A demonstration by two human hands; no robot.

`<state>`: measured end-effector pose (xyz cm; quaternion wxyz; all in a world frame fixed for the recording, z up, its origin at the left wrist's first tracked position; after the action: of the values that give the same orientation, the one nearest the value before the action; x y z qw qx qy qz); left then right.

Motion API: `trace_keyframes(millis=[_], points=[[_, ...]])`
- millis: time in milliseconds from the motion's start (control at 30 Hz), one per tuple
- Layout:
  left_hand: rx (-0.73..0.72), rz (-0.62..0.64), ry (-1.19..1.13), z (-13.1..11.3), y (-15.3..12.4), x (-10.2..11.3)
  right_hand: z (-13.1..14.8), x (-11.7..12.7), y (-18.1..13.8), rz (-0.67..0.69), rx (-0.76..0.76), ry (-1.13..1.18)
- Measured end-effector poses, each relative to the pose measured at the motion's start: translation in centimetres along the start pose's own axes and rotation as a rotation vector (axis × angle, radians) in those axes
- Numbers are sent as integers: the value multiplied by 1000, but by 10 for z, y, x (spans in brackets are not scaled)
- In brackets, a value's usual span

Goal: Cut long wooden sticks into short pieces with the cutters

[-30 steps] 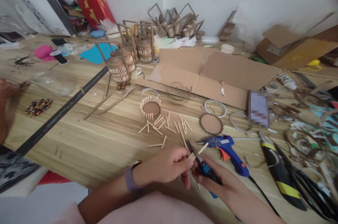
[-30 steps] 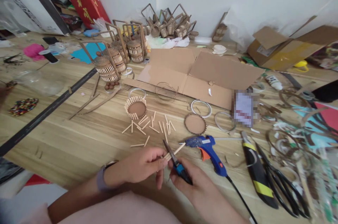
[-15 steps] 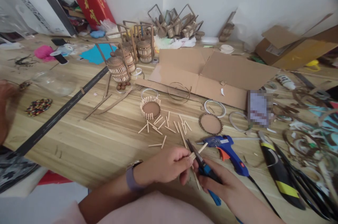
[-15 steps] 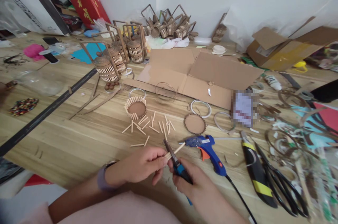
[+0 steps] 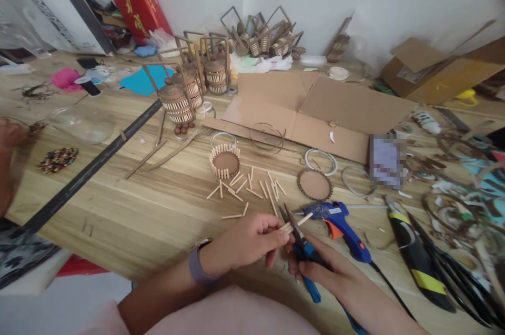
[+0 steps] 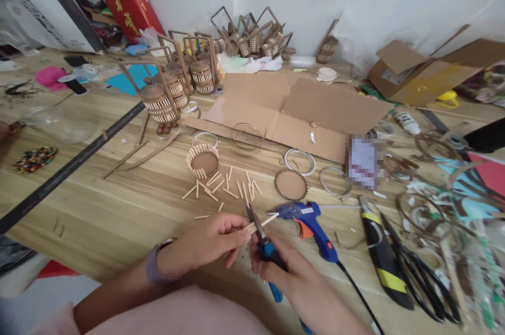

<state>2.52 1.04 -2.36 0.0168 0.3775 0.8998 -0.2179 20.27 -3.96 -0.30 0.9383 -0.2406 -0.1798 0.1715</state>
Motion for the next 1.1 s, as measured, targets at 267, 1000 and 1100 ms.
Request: trace_keyframes(millis=[267,1000,1100], points=[[-11,-32,52,1,1,1,-1,-2,4,-4,18,-20],[-74,-94,217,-5,-5,-1,-13,-5,14,-47,97,-258],[-100,-106,189,-4,-5,3,-14,1,12,-25,115,-233]])
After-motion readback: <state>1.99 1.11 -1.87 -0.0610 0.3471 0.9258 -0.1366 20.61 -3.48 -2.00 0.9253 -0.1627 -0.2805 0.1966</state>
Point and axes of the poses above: each hand's wrist, its own y-axis towards the middle knuckle, its own x-axis out of the back of the hand, z = x × y, the point moved 1 cm from there along y, towards the middle knuckle, and after that the axes turned 9 degrees about -y, right-handed, at the moved point
